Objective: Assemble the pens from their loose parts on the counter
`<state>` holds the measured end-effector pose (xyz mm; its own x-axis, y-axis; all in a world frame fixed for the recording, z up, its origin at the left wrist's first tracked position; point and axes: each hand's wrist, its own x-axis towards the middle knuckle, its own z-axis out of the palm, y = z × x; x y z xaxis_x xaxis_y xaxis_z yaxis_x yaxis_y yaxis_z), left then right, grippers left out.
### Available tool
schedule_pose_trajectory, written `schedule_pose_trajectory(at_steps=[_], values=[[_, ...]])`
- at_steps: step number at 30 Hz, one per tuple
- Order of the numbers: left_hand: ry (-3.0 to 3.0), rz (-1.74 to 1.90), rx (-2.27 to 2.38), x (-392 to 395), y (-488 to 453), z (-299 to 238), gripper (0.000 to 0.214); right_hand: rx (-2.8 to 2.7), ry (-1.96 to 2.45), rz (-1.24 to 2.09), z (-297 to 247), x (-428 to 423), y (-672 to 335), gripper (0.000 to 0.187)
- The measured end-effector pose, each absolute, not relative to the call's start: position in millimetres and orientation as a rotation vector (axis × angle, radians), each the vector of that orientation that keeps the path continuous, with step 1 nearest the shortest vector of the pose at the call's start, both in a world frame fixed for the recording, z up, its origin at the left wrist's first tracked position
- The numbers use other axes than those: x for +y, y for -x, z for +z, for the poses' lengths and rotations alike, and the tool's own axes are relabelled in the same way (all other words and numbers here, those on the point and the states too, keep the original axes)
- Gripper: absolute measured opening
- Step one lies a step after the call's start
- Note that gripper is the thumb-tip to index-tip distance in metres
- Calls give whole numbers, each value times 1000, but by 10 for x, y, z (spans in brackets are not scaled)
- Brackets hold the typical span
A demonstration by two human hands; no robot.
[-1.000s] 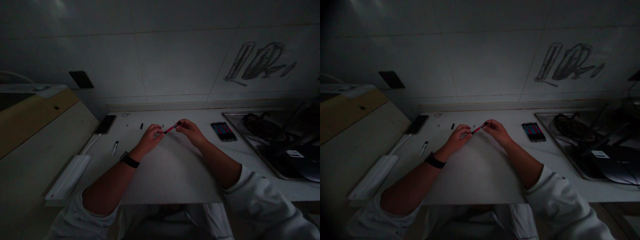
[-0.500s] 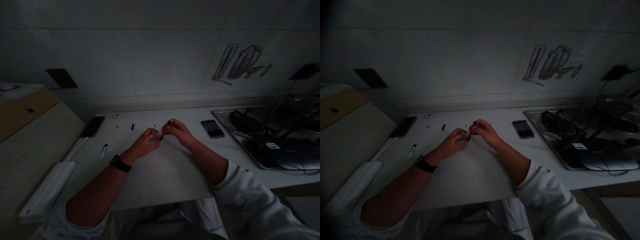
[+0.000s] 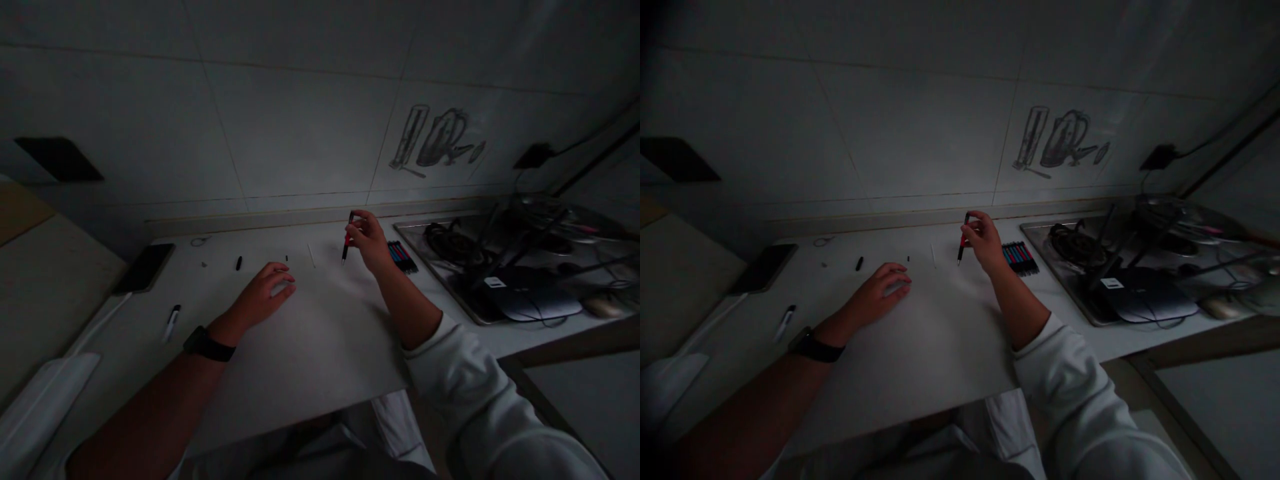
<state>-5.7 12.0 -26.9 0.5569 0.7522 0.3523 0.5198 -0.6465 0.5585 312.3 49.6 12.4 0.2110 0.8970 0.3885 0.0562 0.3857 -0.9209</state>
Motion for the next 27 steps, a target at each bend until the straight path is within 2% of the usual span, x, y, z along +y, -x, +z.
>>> schedule_pose_trajectory(at_steps=[5,8,18,27], values=[[-2404,812,1024,141,75,-293,27,-1345,1266,267,188,515,-3587,35],[-2407,815,1015,141,69,-287,27,-1424,1436,149,198,501,-3829,30],[-2401,761,1029,147,69,-274,29,-1809,2105,119,-22,522,-4201,22],[-2415,792,1033,137,59,-258,28,-1934,2175,98,-111,584,-4180,24]])
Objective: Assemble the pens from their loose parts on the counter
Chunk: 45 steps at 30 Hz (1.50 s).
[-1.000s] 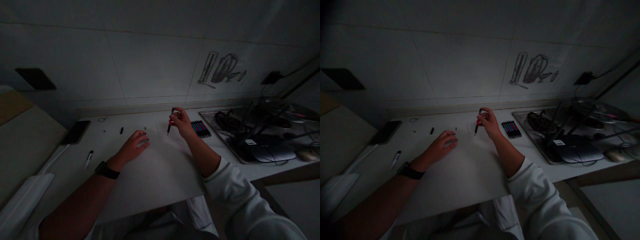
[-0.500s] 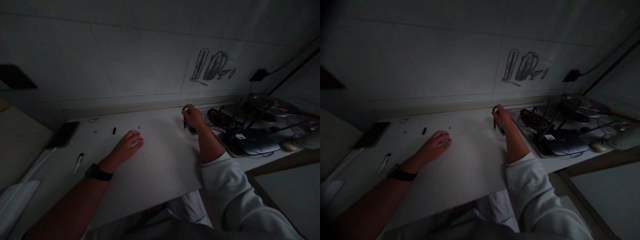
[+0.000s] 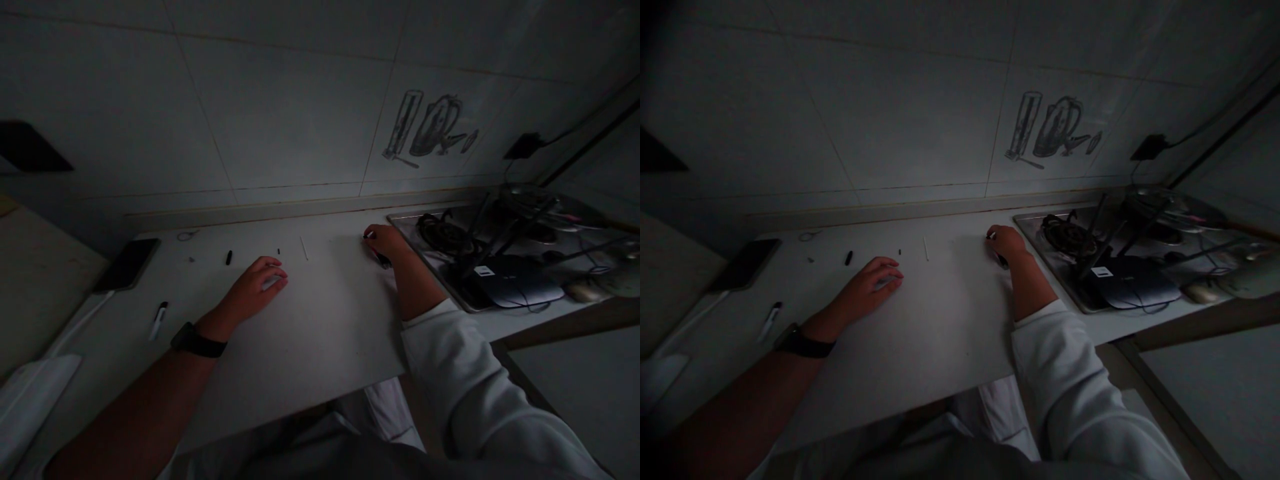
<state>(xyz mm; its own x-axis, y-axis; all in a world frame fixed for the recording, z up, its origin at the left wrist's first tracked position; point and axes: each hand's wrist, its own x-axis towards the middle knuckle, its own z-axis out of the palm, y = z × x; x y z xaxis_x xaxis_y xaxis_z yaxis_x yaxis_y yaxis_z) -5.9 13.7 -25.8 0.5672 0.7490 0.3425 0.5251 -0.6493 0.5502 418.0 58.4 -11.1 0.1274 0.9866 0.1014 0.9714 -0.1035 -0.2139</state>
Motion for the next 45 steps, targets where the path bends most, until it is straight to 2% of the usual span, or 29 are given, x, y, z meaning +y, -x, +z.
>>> schedule_pose_trajectory(at_steps=[12,23,27,32,37,45], values=[[-2462,849,1048,150,65,-267,24,-1924,2240,19,-256,664,-4300,27],[-2453,827,1074,154,69,-287,22,-1864,2211,31,-151,594,-4215,29],[-2421,836,1116,175,81,-297,21,-1808,1995,-44,31,527,-3966,36],[-2396,820,1213,187,80,-260,18,-1936,1524,-3,163,327,-3296,35],[-2384,874,1263,161,77,-205,16,-2334,1246,201,-19,83,-2643,26],[-2401,1032,1578,172,361,87,20,-2655,990,194,-167,24,-2448,28]])
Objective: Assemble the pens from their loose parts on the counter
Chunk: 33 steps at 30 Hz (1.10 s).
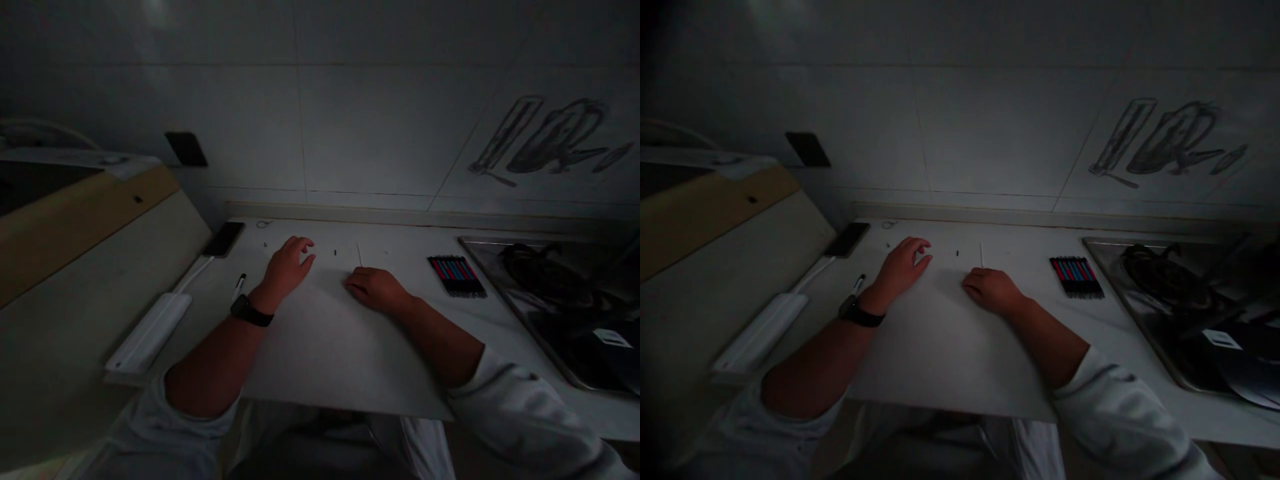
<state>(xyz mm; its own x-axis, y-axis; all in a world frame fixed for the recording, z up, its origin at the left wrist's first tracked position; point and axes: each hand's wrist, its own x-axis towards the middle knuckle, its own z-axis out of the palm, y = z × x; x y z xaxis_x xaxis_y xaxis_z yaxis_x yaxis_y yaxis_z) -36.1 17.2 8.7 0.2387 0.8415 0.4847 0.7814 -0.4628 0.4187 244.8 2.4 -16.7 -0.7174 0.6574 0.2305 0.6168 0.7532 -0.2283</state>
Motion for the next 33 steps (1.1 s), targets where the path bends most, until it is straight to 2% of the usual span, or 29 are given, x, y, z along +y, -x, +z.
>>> schedule_pose_trajectory(at_steps=[4,7,12,16,20,23,28,33], values=[[-2284,984,1857,101,851,278,24,-2647,995,208,-158,57,-2527,30],[-2253,710,2059,-90,1312,253,18,-2605,1037,240,-167,84,-2571,31],[-2026,330,2369,-579,1728,-34,41,-2561,1097,245,-174,125,-2623,31],[-2027,281,2347,-794,1727,-137,31,-2542,1146,222,-185,157,-2655,33],[-2027,212,2345,-792,1661,-22,25,-2471,1210,242,-182,178,-2673,31],[-2053,362,2235,-748,1512,91,27,-2331,1351,257,-194,209,-2698,33],[-2044,757,1838,-651,1002,185,22,-2069,1629,101,-286,327,-2818,51],[-2104,925,1576,-429,492,347,15,-2008,1821,8,-336,449,-2948,51]])
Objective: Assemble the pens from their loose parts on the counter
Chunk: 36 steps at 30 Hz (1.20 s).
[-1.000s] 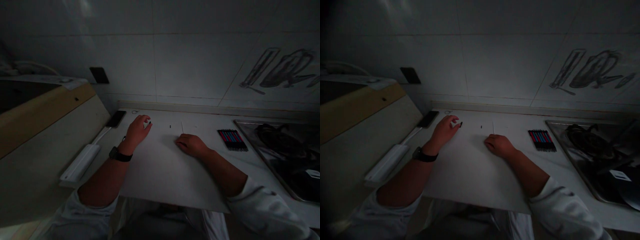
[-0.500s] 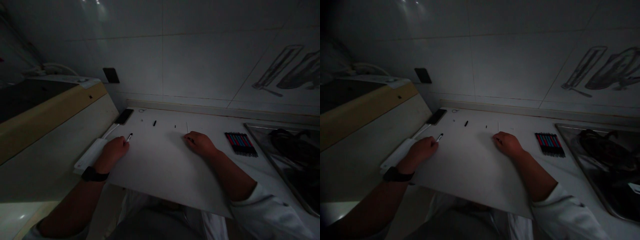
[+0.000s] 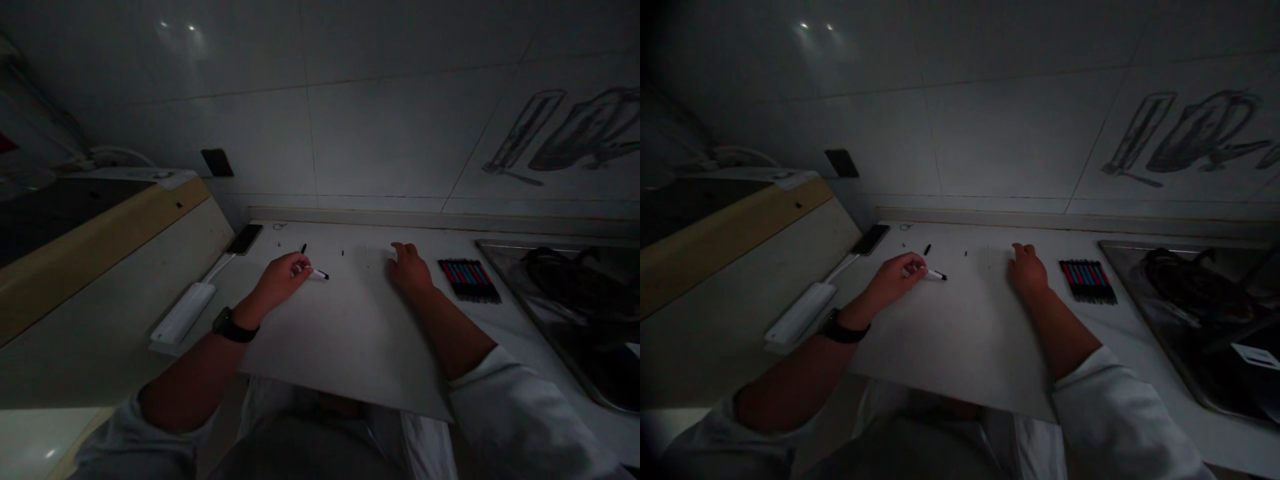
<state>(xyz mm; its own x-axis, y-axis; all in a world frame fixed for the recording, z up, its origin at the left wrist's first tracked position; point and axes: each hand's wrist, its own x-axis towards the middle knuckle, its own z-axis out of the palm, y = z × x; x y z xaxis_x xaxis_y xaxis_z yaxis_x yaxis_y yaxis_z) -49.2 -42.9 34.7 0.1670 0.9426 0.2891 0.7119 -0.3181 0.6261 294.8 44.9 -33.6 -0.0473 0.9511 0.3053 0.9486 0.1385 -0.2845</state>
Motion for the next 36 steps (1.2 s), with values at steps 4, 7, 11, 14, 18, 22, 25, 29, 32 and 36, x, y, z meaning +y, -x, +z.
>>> schedule_pose_trajectory(at_steps=[4,7,11,14,18,22,25,29,32,36], values=[[-2284,914,1452,-235,224,527,12,-2025,1886,-2,-353,517,-2987,49],[-2352,887,1383,-115,95,555,11,-2031,1918,17,-381,570,-2998,45],[-2224,940,1271,25,-4,361,14,-2008,1961,51,-420,652,-3022,38],[-2003,1029,1220,113,-47,132,25,-1982,1998,69,-433,693,-3038,33],[-1768,1089,1116,194,-69,-86,28,-1967,1927,66,-423,680,-3043,25],[-1578,1178,1049,223,-56,-155,28,-1935,1722,135,-388,620,-3021,17],[-1392,1244,979,215,-55,-161,37,-1855,1611,260,-353,564,-2982,12],[-1161,1256,891,180,-67,-147,45,-1797,1464,466,-302,473,-2887,20],[-1074,1244,876,149,-66,-122,44,-1751,1384,729,-266,388,-2781,26],[-1104,1238,890,122,-56,-96,42,-1587,1249,1070,-206,270,-2642,29]])
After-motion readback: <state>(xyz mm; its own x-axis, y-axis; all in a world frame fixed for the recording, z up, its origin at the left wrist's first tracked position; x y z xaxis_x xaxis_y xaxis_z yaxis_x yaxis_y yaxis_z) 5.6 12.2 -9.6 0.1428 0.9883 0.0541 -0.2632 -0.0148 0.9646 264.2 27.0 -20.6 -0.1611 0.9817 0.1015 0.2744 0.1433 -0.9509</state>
